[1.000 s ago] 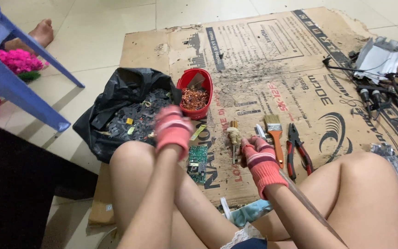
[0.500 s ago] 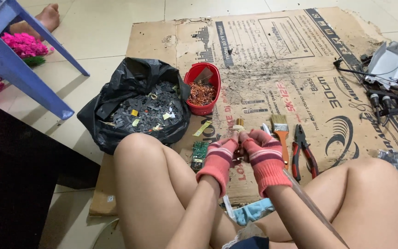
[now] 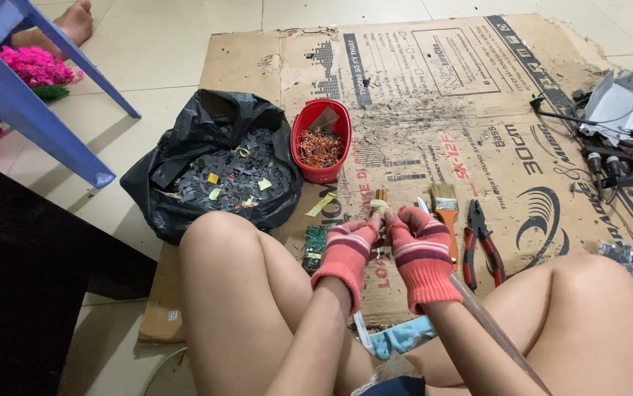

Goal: The person sits on a cardboard sheet and uses a hammer to strike a small electronic component held in their left hand. They repeatedly hit the component to break it apart, then use their hands to separate the pieces and remove copper wire, placing the wire into a red container.

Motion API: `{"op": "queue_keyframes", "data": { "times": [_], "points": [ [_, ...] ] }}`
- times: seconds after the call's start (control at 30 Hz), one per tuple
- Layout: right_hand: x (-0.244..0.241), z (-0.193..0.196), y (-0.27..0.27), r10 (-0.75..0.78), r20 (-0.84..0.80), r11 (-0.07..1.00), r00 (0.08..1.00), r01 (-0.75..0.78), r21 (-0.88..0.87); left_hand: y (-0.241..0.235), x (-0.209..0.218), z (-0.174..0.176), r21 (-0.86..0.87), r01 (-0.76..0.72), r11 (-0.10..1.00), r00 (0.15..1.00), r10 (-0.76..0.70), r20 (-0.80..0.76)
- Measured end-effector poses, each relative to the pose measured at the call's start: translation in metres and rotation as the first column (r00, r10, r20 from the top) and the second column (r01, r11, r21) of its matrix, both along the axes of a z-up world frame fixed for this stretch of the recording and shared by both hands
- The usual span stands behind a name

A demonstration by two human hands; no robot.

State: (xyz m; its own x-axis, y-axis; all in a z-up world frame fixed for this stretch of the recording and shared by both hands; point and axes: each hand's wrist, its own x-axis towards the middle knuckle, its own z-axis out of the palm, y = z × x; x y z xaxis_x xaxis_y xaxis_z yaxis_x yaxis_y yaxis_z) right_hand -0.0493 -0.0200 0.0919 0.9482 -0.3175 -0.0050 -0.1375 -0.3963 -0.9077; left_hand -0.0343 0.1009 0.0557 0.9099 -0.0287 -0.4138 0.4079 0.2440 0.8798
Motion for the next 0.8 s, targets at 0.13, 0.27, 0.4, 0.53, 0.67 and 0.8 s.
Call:
{"op": "queue_keyframes", "data": {
  "times": [0.13, 0.27, 0.4, 0.53, 0.67, 0.8],
  "points": [
    [-0.001, 0.014, -0.001, 0.011, -0.069, 0.993, 0.998, -0.003, 0.115, -0.004, 0.003, 0.01, 0.161, -0.178, 0.971, 0.967, 0.203, -0.153],
    [0.006, 0.004, -0.002, 0.017, -0.217, 0.902, 0.976, 0.079, 0.423, -0.002, -0.01, 0.042, 0.251, -0.156, 0.955, 0.985, 0.17, -0.036],
    [-0.004, 0.036, 0.009, 0.064, -0.364, 0.821, 0.929, 0.159, 0.549, -0.004, -0.031, 0.073, 0.21, -0.177, 0.961, 0.98, 0.193, -0.056],
    [-0.002, 0.028, 0.009, 0.143, -0.488, 0.767, 0.861, 0.215, 0.605, -0.01, -0.03, 0.064, 0.337, -0.045, 0.941, 0.997, 0.063, -0.044],
    [0.004, 0.008, 0.0, 0.116, -0.538, 0.567, 0.835, 0.389, 0.726, -0.008, -0.021, 0.048, 0.313, -0.061, 0.948, 0.998, 0.065, -0.004],
    [0.01, -0.022, -0.012, 0.095, -0.513, 0.517, 0.853, 0.398, 0.758, -0.011, -0.017, 0.043, 0.286, -0.073, 0.955, 0.997, 0.068, 0.027]
  ]
}}
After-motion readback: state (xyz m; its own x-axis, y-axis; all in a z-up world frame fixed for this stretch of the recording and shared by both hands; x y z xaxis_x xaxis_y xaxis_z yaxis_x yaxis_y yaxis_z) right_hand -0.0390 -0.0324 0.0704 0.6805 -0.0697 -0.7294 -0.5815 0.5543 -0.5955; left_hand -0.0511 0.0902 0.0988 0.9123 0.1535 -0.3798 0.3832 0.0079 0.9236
